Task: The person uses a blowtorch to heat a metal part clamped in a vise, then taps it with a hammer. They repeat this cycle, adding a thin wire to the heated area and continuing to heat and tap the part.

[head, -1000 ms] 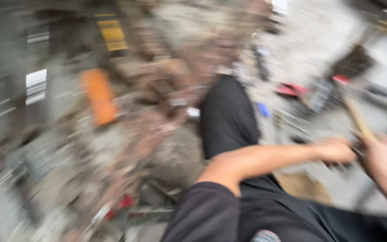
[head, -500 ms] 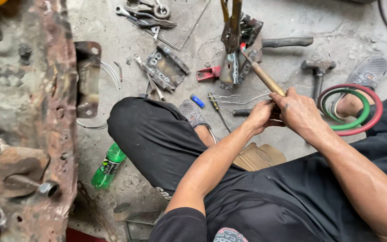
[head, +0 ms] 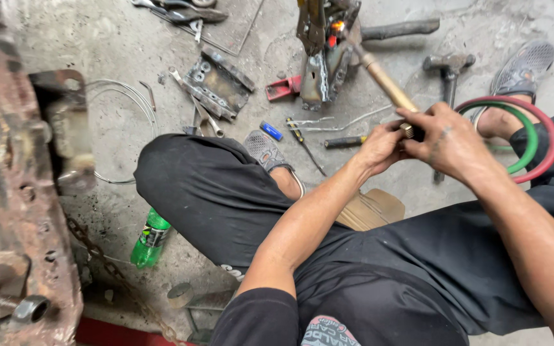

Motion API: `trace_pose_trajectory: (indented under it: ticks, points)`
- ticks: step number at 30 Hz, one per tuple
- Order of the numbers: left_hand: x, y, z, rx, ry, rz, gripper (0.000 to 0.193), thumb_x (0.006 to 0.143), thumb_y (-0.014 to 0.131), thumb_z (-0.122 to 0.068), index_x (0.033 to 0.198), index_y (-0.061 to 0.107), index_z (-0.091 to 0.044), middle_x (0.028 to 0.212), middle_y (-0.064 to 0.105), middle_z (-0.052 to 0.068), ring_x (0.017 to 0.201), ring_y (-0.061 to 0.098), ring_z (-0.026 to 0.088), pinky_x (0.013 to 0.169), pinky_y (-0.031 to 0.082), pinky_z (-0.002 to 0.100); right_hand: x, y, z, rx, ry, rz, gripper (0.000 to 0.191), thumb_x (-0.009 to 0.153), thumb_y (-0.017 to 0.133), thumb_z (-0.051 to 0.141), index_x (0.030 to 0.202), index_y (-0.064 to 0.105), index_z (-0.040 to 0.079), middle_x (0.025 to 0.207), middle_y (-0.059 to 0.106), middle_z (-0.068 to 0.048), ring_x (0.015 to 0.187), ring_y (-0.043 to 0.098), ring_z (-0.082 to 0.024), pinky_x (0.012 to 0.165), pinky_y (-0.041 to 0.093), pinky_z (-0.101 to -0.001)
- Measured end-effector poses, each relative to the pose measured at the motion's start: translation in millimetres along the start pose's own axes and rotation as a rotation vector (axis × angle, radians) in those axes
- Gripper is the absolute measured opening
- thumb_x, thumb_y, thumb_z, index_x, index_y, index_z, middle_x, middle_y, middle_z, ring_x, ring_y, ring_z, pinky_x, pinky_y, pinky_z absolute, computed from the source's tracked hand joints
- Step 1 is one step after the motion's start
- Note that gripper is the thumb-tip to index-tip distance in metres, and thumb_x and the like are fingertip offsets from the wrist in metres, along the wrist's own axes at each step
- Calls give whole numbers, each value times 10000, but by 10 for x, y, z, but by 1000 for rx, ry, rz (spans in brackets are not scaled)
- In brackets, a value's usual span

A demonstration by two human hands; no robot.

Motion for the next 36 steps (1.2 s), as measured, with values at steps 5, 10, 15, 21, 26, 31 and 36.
trace_pose_trajectory:
  ticks: [5,10,15,21,26,31,36]
  points:
    - [244,181,357,-131,10,32,393,953,522,51,1343,558,32,1178,651,151,1027,684,258,911,604,435,-317,6,-248,-2,95,-150,542,899,755,319,1423,680,204,1030,600,-240,911,658,-412,813,550,-503]
    - [558,363,651,-178,19,-31,261,1047,613,-65,1300,628,-2,1119,692,94,976,673,217,829,584,379,-389,194,-579,-14,181,-363,341,1097,704,288,1376,658,99,1070,599,-268,893,655,-444,764,549,-523]
    - [709,249,605,515,66,-318,317,991,637,-138,1264,675,17,993,742,182,887,710,333,729,602,469,-156,573,-1037,-202,274,-317,247,1063,753,306,1160,664,97,1063,572,-258,759,637,-465,659,533,-548]
    - [214,-616,78,2041,191,-374,340,848,630,-91,1187,636,-71,1151,638,185,1074,637,401,829,549,539,286,981,-1184,-168,394,-297,252,989,756,313,1100,627,127,1068,503,-233,761,634,-460,642,519,-568]
    - [252,-1031,68,2289,156,-266,247,909,597,-156,1142,641,-85,1142,619,160,1076,608,356,839,531,537,396,1246,-1288,-84,486,-142,292,938,747,280,1124,609,102,1130,468,-252,817,649,-473,689,538,-590]
    - [420,-1083,36,2386,140,-191,227,906,582,-157,1113,637,-82,1114,619,143,1070,617,347,856,531,546,466,1336,-1423,-109,506,8,256,931,678,188,1171,628,112,1179,471,-261,909,655,-487,786,561,-587]
    - [319,-993,-66,2143,-57,-172,251,950,551,-118,1185,594,-37,1126,682,227,998,698,418,844,561,523,466,1390,-1341,-56,501,31,443,877,651,151,1320,637,143,1163,508,-274,952,645,-501,808,557,-600]
Point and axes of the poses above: each hand's wrist, its own x-axis towards the middle knuckle, its own y-axis out of the palm, z = x × y, the point moved 3 cm from there along x, towards the middle knuckle
